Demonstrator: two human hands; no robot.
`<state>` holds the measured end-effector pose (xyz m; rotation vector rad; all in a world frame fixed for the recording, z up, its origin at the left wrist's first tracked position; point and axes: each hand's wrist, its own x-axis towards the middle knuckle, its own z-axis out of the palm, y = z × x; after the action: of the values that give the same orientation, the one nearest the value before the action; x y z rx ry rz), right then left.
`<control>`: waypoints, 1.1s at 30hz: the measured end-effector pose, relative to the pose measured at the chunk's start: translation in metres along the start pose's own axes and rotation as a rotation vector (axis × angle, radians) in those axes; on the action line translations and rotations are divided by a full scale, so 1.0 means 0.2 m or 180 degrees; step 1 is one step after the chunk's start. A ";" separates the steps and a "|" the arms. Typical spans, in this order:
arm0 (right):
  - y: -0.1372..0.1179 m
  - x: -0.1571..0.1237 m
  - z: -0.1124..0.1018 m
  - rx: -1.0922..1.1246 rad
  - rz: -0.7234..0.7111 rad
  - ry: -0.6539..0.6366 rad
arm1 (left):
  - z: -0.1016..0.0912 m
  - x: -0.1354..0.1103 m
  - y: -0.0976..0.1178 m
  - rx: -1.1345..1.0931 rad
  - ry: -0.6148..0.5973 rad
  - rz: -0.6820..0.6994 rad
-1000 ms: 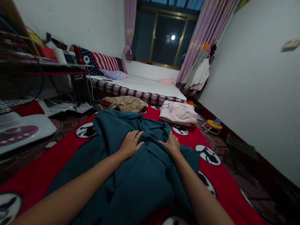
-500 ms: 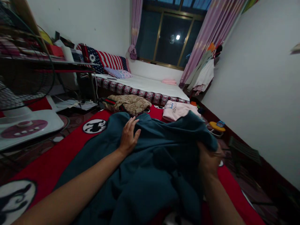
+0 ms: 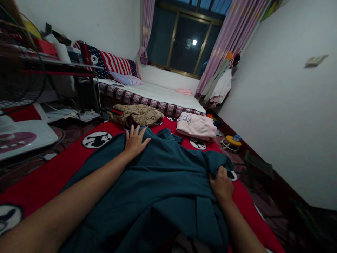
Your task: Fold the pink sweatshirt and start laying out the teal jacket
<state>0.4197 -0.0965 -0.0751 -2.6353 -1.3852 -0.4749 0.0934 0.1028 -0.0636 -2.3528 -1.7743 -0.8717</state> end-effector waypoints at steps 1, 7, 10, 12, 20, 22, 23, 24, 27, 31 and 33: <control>0.00 -0.01 0.00 0.0012 -0.0021 0.0063 | 0.00 0.04 0.01 0.0036 -0.0019 0.0128; 0.02 -0.02 0.07 0.0229 -0.0161 0.0284 | 0.01 0.24 0.16 -0.0064 -0.0983 0.0601; 0.04 -0.02 0.08 0.0482 -0.0083 0.0454 | 0.04 0.26 0.23 0.0037 -0.1637 0.0875; 0.04 -0.03 0.09 0.0678 -0.0026 0.0603 | 0.06 0.24 0.25 0.0076 -0.1782 0.1174; 0.13 -0.01 0.09 0.1004 -0.1175 0.0340 | -0.11 0.10 0.26 0.0278 -0.1800 0.2342; 0.16 0.03 0.06 0.1352 -0.1538 0.0361 | -0.20 0.13 0.25 0.0369 -0.1562 0.2509; 0.17 0.07 0.03 0.1560 -0.1688 0.0420 | -0.23 0.16 0.25 0.0368 -0.1369 0.2480; 0.17 0.12 -0.01 0.1767 -0.1808 0.0511 | -0.26 0.21 0.26 0.0345 -0.1143 0.2377; 0.11 0.31 -0.15 0.2181 -0.1730 0.1004 | -0.29 0.36 0.28 0.0242 -0.0457 0.1673; -0.01 0.52 -0.21 0.1916 -0.0737 0.1270 | -0.20 0.46 0.27 0.0190 -0.0116 0.0638; -0.01 0.51 -0.17 0.1745 -0.0608 0.1080 | -0.14 0.43 0.23 0.0307 -0.0383 0.0465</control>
<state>0.4646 -0.0242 -0.0092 -1.9044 -1.4111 -0.4554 0.1380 0.1516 0.0140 -2.4815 -1.6187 -0.6238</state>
